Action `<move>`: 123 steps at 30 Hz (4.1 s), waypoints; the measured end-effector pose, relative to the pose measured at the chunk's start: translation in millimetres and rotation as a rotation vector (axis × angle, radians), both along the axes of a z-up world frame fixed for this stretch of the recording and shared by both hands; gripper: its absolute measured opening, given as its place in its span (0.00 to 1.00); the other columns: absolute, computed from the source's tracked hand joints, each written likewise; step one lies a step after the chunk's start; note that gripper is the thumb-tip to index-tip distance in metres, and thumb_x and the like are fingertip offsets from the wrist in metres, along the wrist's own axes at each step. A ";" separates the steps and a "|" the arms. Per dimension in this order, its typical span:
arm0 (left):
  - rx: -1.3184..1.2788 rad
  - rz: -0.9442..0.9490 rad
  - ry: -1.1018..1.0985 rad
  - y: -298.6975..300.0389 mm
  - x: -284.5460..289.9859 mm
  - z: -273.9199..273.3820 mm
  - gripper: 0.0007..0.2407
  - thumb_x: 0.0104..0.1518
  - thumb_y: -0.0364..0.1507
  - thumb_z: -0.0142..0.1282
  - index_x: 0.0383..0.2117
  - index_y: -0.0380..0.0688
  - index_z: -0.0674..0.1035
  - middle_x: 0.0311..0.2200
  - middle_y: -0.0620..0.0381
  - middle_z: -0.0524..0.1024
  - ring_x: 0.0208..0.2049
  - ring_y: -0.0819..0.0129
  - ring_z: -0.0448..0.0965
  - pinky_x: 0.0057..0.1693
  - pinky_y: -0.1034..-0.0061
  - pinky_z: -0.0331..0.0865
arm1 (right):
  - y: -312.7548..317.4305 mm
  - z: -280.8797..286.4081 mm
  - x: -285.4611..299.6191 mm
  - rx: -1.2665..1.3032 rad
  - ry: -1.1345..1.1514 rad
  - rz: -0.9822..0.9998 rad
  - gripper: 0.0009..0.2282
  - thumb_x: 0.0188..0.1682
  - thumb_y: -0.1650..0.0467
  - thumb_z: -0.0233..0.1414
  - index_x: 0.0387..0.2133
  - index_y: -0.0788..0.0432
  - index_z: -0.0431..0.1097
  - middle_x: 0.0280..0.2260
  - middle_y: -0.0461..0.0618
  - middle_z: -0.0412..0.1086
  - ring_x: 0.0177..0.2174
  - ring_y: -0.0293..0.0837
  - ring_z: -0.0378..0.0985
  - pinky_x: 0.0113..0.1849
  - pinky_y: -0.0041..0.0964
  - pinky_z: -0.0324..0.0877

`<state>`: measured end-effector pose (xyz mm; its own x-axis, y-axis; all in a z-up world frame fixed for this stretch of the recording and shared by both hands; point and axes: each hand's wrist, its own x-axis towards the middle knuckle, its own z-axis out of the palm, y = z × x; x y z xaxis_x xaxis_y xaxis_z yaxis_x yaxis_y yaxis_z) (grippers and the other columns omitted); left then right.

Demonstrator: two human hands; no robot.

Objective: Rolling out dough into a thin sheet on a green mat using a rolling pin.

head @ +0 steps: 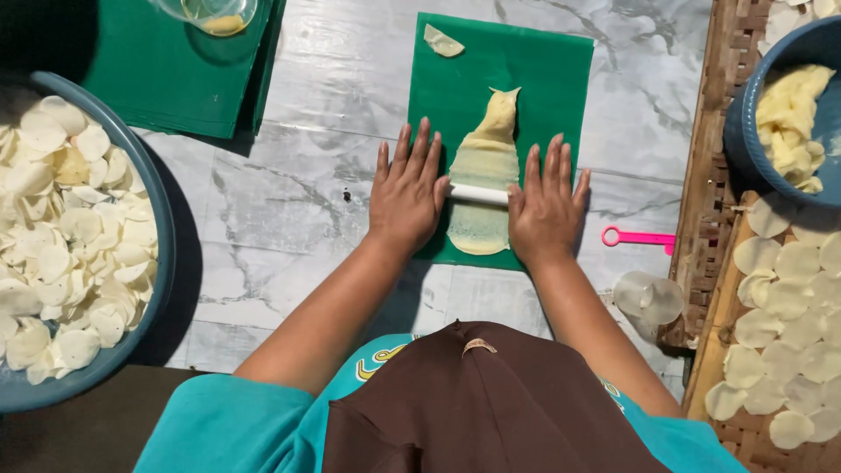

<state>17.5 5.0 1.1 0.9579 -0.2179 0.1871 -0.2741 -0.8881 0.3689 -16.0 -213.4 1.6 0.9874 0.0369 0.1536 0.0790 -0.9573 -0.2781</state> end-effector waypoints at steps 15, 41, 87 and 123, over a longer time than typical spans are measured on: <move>0.079 0.037 0.073 -7.1 20.8 -10.7 0.27 0.68 0.41 0.37 0.73 0.45 0.55 0.75 0.53 0.42 0.75 0.57 0.36 0.74 0.47 0.27 | -3.8 -0.6 20.0 -0.132 0.112 -0.121 0.27 0.62 0.60 0.38 0.72 0.58 0.46 0.71 0.63 0.34 0.70 0.60 0.34 0.60 0.78 0.33; 0.034 -0.179 -0.382 51.6 -129.5 -10.2 0.13 0.64 0.28 0.50 0.53 0.62 0.77 0.44 0.65 0.75 0.48 0.67 0.78 0.58 0.68 0.69 | -20.3 2.0 -136.4 0.040 -0.306 0.237 0.18 0.51 0.72 0.56 0.56 0.46 0.74 0.43 0.44 0.68 0.45 0.49 0.74 0.56 0.54 0.64; -0.060 -0.157 -0.215 11.8 -14.7 -45.8 0.12 0.53 0.40 0.60 0.44 0.73 0.77 0.40 0.70 0.73 0.47 0.68 0.76 0.59 0.62 0.63 | -17.0 -48.8 138.9 0.333 0.038 -0.156 0.11 0.55 0.60 0.50 0.42 0.47 0.79 0.41 0.52 0.69 0.44 0.63 0.76 0.45 0.59 0.70; 0.105 0.000 0.022 -29.2 71.6 -5.3 0.25 0.72 0.43 0.32 0.73 0.48 0.57 0.75 0.50 0.44 0.76 0.55 0.39 0.74 0.52 0.35 | -20.5 -18.9 85.1 -0.216 -0.192 -0.045 0.28 0.64 0.56 0.37 0.68 0.66 0.57 0.70 0.68 0.46 0.69 0.58 0.45 0.60 0.75 0.32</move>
<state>89.1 -24.2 -4.2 0.9614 -0.2357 0.1420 -0.2674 -0.9222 0.2795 69.0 -233.9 -17.3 0.9424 0.0464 0.3314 0.0670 -0.9964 -0.0511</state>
